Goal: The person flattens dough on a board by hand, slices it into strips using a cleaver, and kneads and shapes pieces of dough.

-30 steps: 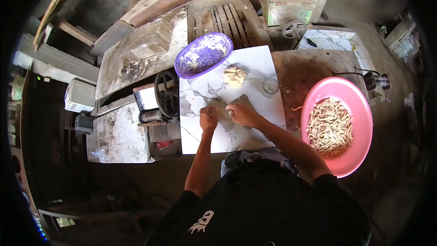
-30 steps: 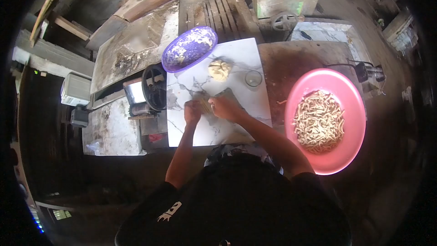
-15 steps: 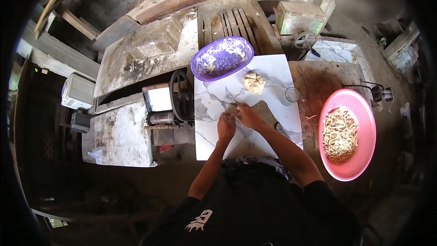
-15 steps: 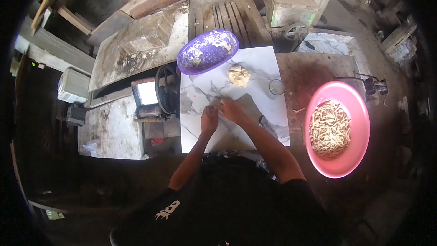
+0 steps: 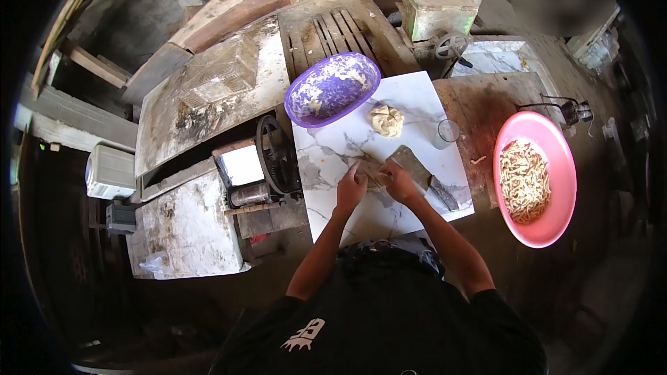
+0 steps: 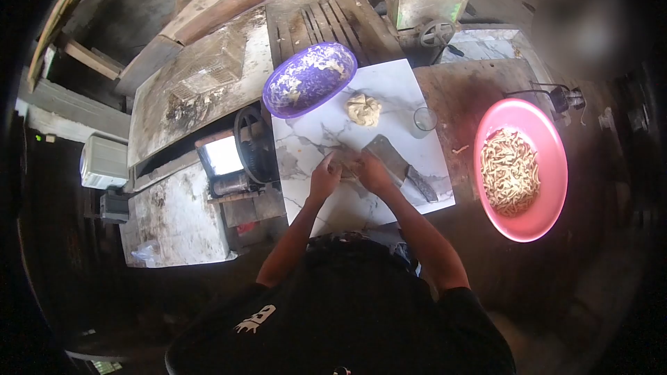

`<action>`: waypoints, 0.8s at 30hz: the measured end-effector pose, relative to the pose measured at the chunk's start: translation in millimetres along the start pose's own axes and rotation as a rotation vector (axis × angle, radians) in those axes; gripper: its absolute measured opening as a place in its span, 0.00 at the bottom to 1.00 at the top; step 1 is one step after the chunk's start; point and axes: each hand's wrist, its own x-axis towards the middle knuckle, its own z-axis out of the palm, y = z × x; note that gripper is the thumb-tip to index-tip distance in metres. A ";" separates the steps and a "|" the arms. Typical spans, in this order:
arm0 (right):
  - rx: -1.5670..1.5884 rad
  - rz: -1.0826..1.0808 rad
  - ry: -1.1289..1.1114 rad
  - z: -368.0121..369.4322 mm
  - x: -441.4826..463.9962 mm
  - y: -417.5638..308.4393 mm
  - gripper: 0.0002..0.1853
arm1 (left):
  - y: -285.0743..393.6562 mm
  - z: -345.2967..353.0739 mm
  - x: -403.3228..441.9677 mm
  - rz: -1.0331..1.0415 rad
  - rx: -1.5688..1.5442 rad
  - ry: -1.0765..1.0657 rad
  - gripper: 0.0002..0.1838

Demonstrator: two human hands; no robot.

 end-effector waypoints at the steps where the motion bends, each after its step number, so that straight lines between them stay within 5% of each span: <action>1: 0.064 -0.011 0.055 -1.3 -10.5 4.1 0.10 | 3.0 -0.4 -0.8 0.057 0.115 -0.025 0.23; 3: 0.126 -0.018 0.119 -7.7 -30.0 11.9 0.10 | 6.0 0.9 1.1 0.120 0.229 -0.057 0.24; 5: 0.610 0.168 -0.032 -20.0 -53.2 16.6 0.13 | 2.5 7.3 3.9 0.217 0.397 -0.049 0.23; 8: 0.862 0.231 0.019 -40.4 -91.6 15.3 0.12 | -12.5 11.5 9.3 0.301 0.428 -0.016 0.19; 12: 0.740 0.312 0.136 -83.7 -135.7 6.2 0.12 | -7.5 8.2 12.7 0.291 0.359 0.028 0.09; 24: 0.637 0.229 0.801 -294.3 -207.7 41.9 0.08 | 40.1 -6.5 -15.8 0.095 0.265 -0.170 0.13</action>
